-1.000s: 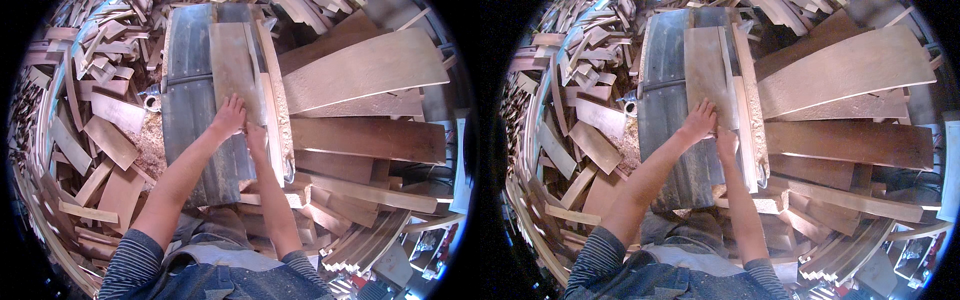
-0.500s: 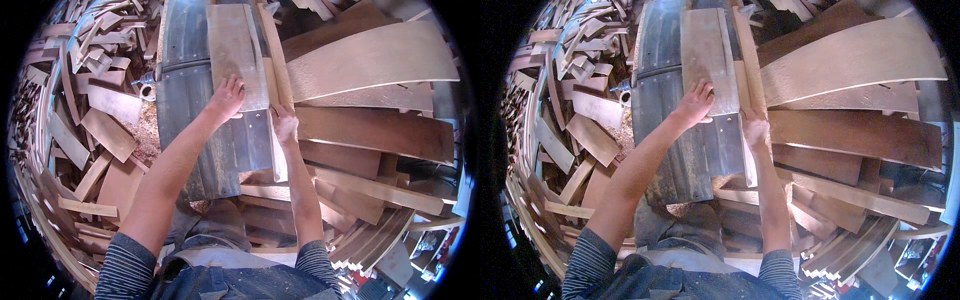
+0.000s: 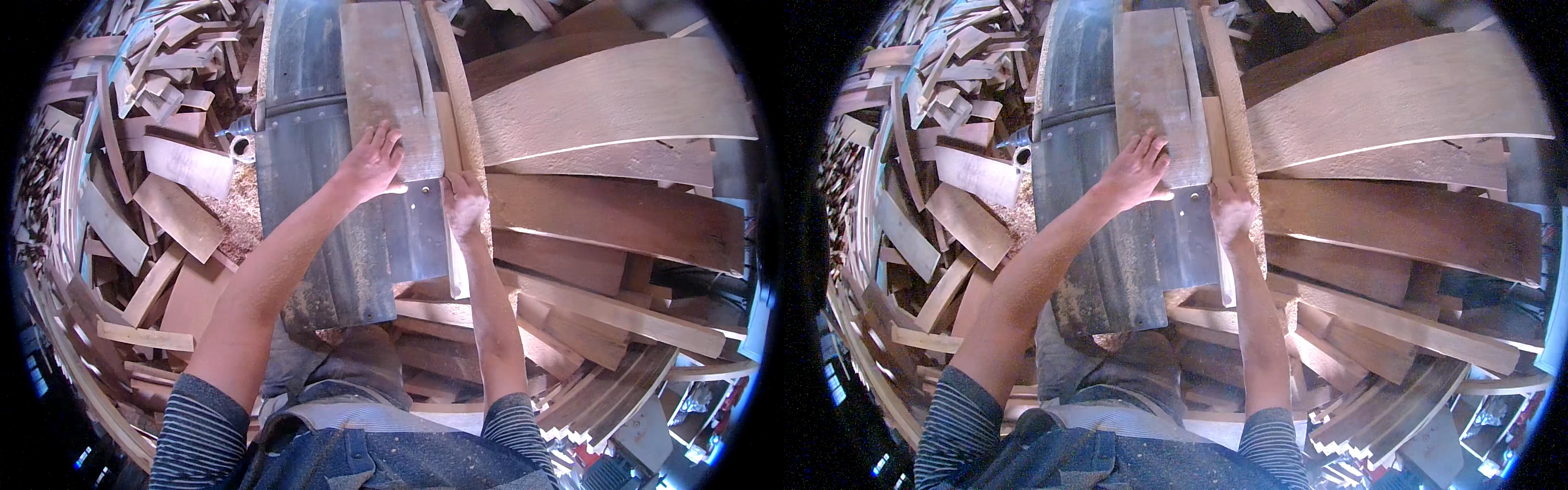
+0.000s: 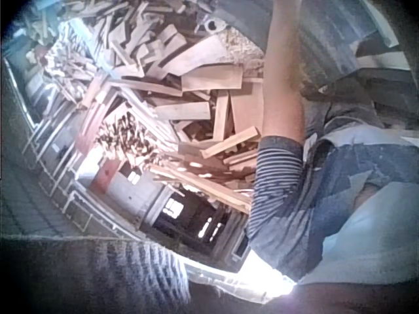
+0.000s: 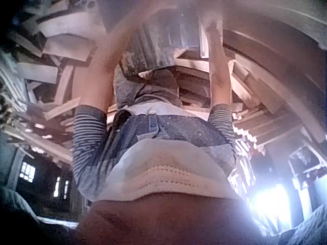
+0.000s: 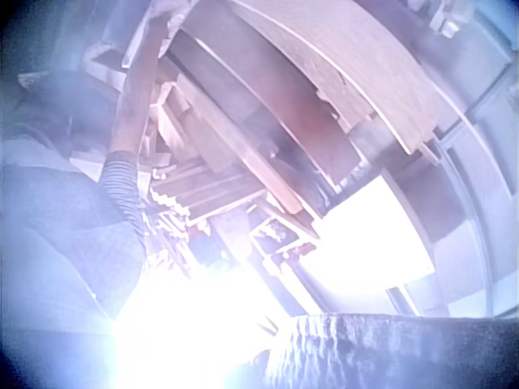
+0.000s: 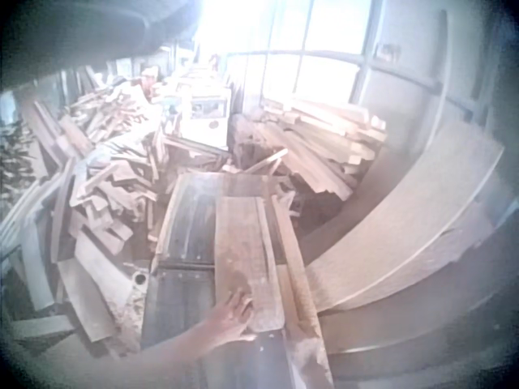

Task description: The person picks up wood slabs from a pile, feeds them through a stationary woodworking machine, and stacks the processed pieces.

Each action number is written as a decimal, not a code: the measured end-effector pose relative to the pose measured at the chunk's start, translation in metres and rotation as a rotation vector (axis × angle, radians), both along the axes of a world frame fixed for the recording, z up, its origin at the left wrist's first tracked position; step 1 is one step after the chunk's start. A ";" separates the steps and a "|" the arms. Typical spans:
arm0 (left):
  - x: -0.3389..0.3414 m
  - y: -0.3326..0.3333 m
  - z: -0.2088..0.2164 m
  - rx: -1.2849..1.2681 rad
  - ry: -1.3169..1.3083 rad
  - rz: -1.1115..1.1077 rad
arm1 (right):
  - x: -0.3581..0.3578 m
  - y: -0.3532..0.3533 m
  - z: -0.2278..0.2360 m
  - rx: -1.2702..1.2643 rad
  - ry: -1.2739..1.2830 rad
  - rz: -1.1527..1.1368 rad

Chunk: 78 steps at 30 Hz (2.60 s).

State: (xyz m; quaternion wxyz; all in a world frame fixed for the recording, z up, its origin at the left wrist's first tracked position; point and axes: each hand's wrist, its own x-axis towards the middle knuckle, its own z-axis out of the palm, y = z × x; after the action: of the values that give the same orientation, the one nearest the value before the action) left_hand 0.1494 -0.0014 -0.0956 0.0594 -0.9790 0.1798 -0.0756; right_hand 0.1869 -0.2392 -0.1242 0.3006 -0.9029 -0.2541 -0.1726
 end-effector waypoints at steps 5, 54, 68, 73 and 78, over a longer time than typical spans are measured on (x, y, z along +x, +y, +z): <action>0.001 -0.011 0.007 -0.011 -0.001 0.045 | -0.003 -0.002 -0.010 -0.041 0.001 -0.052; 0.072 0.033 -0.009 -0.089 -0.038 0.073 | 0.070 0.044 -0.006 0.013 0.033 -0.029; 0.090 0.048 -0.018 -0.121 -0.128 0.048 | 0.085 0.054 -0.004 0.010 0.037 0.001; 0.102 0.053 -0.010 -0.104 -0.090 0.046 | 0.100 0.057 -0.002 0.030 0.072 0.032; 0.125 0.075 -0.006 -0.138 -0.079 0.031 | 0.135 0.076 0.008 -0.044 0.057 0.091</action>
State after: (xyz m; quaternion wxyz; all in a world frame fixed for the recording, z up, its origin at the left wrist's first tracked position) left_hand 0.2746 0.0739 -0.1013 -0.0002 -0.9797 0.1565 -0.1255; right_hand 0.3216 -0.1635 -0.1161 0.2955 -0.9014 -0.2898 -0.1273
